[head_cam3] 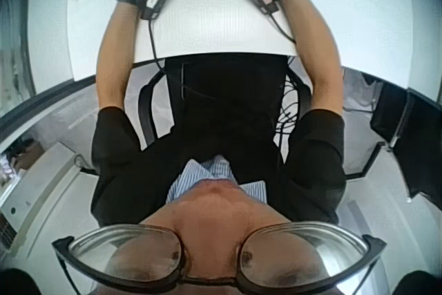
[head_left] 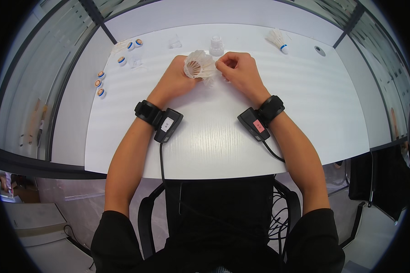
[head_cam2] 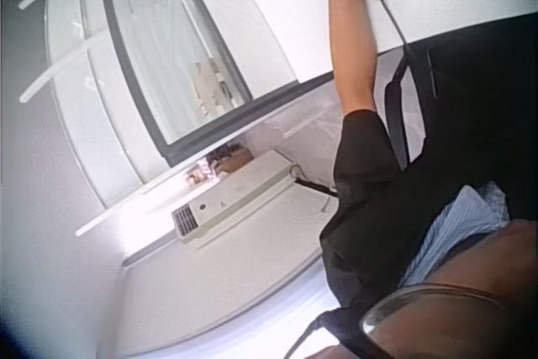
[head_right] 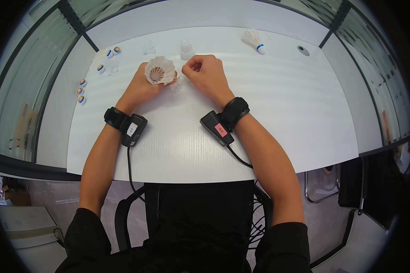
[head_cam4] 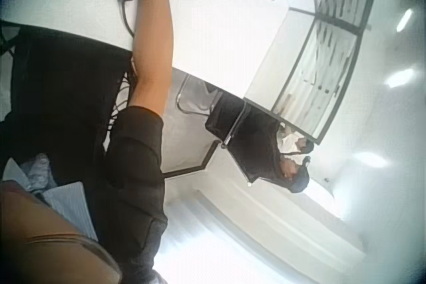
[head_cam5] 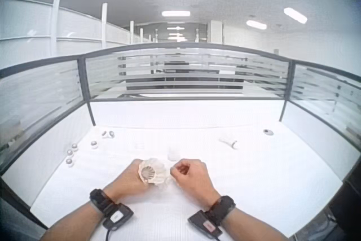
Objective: The person unrolls and checks a shuttlecock skirt, aligns a base cap, and combines the shuttlecock components before picking up and assembling additional plastic base caps on a desk.
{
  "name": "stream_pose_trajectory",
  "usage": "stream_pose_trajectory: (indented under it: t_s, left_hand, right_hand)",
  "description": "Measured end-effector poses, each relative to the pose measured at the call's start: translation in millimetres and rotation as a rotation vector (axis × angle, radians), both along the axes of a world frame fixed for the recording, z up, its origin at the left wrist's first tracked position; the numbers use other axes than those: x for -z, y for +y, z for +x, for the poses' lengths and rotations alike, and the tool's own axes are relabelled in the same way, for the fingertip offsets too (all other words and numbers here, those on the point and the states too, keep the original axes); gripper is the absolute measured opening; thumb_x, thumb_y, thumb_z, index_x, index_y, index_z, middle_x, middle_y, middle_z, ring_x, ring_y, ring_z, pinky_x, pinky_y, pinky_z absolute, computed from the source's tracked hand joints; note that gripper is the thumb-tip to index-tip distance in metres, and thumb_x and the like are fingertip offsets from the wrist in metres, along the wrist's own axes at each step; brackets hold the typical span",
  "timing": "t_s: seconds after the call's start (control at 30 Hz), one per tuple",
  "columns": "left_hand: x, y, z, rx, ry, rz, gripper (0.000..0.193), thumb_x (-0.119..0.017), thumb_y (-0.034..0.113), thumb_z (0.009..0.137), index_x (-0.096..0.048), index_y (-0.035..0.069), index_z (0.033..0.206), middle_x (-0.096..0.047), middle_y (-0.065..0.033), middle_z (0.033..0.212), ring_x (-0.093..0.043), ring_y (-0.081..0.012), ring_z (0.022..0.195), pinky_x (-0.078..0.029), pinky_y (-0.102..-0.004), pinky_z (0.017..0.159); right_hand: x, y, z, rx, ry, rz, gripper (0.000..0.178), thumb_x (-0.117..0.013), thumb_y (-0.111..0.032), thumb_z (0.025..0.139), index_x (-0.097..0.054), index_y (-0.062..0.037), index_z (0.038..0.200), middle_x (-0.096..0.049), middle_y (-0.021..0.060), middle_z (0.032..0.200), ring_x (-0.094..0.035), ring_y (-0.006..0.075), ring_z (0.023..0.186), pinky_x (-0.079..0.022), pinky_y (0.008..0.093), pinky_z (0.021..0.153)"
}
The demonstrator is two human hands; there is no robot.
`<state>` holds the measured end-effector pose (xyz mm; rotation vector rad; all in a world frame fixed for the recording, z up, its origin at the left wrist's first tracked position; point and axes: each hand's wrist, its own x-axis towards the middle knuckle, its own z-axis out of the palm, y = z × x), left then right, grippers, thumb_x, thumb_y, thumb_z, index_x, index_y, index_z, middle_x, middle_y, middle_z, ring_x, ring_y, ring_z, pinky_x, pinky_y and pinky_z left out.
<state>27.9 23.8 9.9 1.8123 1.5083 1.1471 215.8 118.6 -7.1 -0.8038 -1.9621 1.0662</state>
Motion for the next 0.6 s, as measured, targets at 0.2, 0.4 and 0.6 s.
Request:
stream_pose_trajectory:
  t_s: [0.2, 0.4, 0.6]
  left_hand:
    - [0.9, -1.6, 4.6, -0.125, -0.052, -0.003, 0.014, -0.079, 0.014, 0.089, -0.070, 0.004, 0.094, -0.072, 0.0009, 0.092, -0.061, -0.0103, 0.087, -0.050, -0.0281, 0.086]
    - [-2.8, -3.3, 4.8, -0.118, -0.120, -0.044, 0.026, -0.085, 0.019, 0.084, -0.073, 0.007, 0.104, -0.072, 0.0009, 0.099, -0.060, -0.0100, 0.091, -0.051, -0.0293, 0.089]
    - [3.1, 2.5, 6.6, -0.087, -0.189, -0.040, 0.026, -0.083, 0.017, 0.085, -0.073, 0.001, 0.103, -0.073, -0.0037, 0.089, -0.065, -0.0110, 0.079, -0.053, -0.0280, 0.073]
  right_hand:
    - [-4.9, -1.0, 2.6, -0.065, 0.106, -0.127, 0.025, -0.069, -0.022, 0.091, -0.072, 0.0024, 0.091, -0.068, 0.0056, 0.071, -0.064, 0.0105, 0.063, -0.051, 0.0259, 0.057]
    - [-5.6, 1.1, 4.8, -0.171, 0.120, -0.205, 0.023, -0.065, -0.021, 0.099, -0.072, -0.0001, 0.103, -0.067, 0.0016, 0.087, -0.060, 0.0083, 0.075, -0.048, 0.0242, 0.065]
    - [-6.0, 0.7, 4.3, -0.187, 0.135, -0.224, 0.024, -0.064, -0.022, 0.100, -0.072, 0.0001, 0.105, -0.068, 0.0016, 0.088, -0.060, 0.0087, 0.078, -0.048, 0.0244, 0.064]
